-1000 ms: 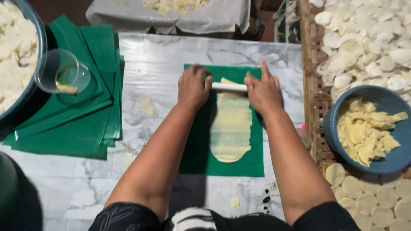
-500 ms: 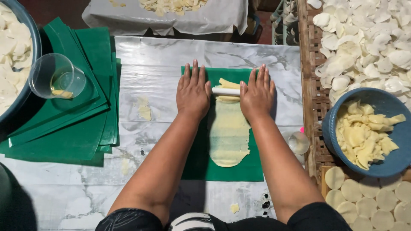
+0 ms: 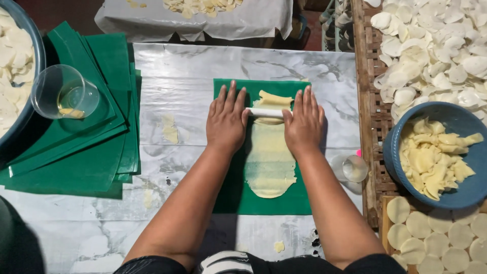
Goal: Rolling out small portions of dough into thin, rectangular sheets using a rolling pin on a silicone mat.
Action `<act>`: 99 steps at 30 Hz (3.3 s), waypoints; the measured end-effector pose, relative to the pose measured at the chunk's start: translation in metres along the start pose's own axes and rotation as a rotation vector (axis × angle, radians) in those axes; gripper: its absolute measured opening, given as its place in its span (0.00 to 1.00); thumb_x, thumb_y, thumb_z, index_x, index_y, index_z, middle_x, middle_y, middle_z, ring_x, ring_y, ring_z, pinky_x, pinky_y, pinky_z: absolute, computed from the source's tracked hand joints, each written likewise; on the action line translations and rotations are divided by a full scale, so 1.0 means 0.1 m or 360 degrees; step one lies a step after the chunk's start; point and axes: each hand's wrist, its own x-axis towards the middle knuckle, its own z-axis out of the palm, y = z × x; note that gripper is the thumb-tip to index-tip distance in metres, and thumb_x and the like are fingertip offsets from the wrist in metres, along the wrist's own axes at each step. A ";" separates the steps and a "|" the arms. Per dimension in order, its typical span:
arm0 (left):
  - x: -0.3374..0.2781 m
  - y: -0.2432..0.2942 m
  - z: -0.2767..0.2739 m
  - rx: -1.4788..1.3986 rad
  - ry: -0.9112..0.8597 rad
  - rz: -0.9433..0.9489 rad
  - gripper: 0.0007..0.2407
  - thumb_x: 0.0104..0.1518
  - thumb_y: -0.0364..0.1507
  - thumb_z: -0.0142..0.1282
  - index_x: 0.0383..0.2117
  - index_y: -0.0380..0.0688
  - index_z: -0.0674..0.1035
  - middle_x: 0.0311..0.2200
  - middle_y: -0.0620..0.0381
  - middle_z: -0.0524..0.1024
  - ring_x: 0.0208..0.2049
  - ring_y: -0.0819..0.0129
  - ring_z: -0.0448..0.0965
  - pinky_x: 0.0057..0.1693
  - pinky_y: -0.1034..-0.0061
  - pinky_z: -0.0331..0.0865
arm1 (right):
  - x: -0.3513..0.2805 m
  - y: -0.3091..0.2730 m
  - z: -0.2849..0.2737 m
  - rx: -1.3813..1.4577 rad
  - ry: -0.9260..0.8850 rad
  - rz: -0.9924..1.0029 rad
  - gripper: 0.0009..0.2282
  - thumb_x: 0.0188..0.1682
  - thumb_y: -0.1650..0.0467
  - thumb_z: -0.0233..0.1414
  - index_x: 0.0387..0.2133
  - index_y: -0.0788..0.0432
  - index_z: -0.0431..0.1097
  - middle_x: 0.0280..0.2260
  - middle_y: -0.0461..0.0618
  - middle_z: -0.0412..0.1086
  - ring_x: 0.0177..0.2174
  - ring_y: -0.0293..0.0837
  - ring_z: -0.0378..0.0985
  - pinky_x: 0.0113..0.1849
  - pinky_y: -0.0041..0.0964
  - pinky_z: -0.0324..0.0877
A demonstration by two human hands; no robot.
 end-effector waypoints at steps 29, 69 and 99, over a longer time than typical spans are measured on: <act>-0.15 -0.03 0.19 0.0006 0.0198 0.0128 0.24 0.71 0.46 0.30 0.71 0.56 0.59 0.74 0.57 0.52 0.72 0.59 0.52 0.64 0.62 0.55 | -0.26 0.10 -0.39 0.0259 0.0058 -0.0462 0.29 0.51 0.67 0.55 0.65 0.67 0.59 0.60 0.67 0.63 0.60 0.62 0.64 0.59 0.57 0.56; 0.76 0.00 -0.01 -0.0022 0.0193 -0.0045 0.26 0.71 0.43 0.30 0.72 0.48 0.57 0.75 0.50 0.42 0.76 0.53 0.36 0.74 0.48 0.27 | 0.71 0.11 0.21 0.0216 0.0378 0.0065 0.22 0.64 0.55 0.40 0.62 0.55 0.66 0.66 0.56 0.57 0.67 0.54 0.53 0.61 0.69 0.42; -0.50 -0.02 0.06 -0.0105 -0.0030 -0.0035 0.26 0.69 0.42 0.32 0.73 0.49 0.53 0.75 0.53 0.43 0.75 0.54 0.39 0.75 0.57 0.32 | -0.65 -0.17 -0.19 0.0069 0.0076 -0.0080 0.27 0.60 0.61 0.42 0.69 0.64 0.51 0.69 0.65 0.50 0.65 0.58 0.55 0.61 0.56 0.50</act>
